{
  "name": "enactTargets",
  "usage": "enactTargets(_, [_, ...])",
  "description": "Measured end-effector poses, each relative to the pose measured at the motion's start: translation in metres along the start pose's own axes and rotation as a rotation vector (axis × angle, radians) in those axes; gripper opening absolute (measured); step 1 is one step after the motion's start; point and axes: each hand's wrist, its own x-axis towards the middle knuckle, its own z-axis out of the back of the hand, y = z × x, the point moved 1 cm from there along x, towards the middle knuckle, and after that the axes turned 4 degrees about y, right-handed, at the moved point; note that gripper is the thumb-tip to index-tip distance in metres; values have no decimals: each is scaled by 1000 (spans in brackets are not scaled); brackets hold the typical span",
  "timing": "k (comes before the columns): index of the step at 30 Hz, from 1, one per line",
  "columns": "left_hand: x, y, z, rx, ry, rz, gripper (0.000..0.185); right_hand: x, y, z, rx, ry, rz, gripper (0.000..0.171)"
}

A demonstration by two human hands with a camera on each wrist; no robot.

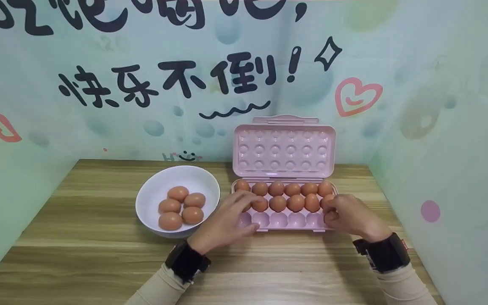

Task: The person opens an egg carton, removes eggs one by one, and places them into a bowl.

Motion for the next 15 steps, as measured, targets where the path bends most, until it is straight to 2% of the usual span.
enactTargets(10, [1,2,0,-42,5,3,49,1,3,8,18,16,-33,21])
enactTargets(15, [2,0,3,-32,-29,-9,46,1,7,18,45,4,-79,18])
